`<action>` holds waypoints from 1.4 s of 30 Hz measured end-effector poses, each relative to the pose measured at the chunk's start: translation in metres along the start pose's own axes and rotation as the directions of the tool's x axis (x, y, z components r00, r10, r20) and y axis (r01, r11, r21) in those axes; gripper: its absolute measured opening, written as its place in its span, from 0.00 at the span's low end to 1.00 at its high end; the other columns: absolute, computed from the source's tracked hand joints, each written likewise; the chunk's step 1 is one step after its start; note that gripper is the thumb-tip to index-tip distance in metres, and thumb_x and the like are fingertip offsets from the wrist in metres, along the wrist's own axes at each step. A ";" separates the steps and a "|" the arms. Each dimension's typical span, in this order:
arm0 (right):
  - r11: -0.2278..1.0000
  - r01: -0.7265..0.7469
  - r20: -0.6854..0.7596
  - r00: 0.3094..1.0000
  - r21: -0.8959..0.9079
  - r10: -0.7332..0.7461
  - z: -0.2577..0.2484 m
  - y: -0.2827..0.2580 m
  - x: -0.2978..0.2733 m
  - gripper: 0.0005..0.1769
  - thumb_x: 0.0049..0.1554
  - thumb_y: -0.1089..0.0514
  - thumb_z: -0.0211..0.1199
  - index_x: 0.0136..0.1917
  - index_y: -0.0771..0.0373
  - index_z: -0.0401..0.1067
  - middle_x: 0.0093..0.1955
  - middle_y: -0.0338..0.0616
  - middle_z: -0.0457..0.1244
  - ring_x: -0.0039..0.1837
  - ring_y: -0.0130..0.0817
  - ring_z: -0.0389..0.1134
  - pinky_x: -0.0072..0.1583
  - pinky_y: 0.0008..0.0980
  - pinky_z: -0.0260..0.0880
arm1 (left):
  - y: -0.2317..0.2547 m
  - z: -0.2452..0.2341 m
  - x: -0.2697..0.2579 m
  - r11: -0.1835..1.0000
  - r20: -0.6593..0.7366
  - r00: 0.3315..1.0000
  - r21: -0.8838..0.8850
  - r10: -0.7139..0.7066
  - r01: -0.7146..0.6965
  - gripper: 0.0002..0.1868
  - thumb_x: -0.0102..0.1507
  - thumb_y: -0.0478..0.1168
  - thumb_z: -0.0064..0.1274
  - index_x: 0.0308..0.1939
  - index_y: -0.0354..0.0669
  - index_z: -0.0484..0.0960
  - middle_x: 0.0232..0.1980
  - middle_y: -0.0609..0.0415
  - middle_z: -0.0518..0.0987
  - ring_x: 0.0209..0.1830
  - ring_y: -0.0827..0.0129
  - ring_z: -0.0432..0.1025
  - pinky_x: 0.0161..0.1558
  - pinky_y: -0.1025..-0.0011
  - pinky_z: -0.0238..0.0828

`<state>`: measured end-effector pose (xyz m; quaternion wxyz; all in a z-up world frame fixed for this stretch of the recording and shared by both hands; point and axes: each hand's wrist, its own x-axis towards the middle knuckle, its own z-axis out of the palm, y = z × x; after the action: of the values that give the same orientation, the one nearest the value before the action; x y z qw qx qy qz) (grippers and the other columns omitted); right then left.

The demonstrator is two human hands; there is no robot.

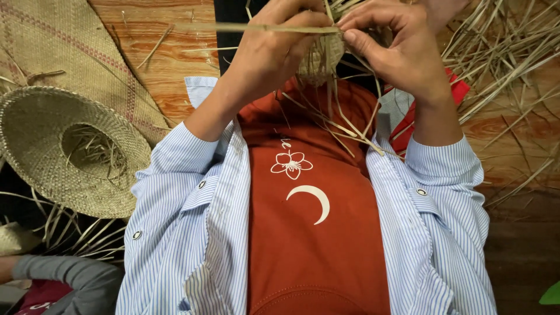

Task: The person is weaving a basket or hat using dried straw fibers, meticulously tucking and securing strands into a central structure.

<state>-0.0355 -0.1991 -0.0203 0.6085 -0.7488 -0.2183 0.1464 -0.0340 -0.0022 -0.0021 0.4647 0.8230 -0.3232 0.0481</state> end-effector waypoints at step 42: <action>0.904 0.197 -0.097 0.963 -0.381 -0.251 0.017 -0.006 -0.007 0.08 0.46 0.69 0.70 0.36 0.66 0.72 0.41 0.43 0.63 0.53 0.38 0.59 0.62 0.43 0.43 | 0.001 0.002 -0.008 0.849 0.019 0.949 -0.441 -0.316 0.292 0.07 0.58 0.31 0.46 0.26 0.29 0.72 0.29 0.57 0.63 0.21 0.80 0.51 0.21 0.84 0.47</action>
<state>-0.0511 -0.1872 -0.0188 0.4845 -0.8278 -0.2819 -0.0225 -0.0411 -0.0006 -0.0049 0.6482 0.7361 -0.1789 -0.0778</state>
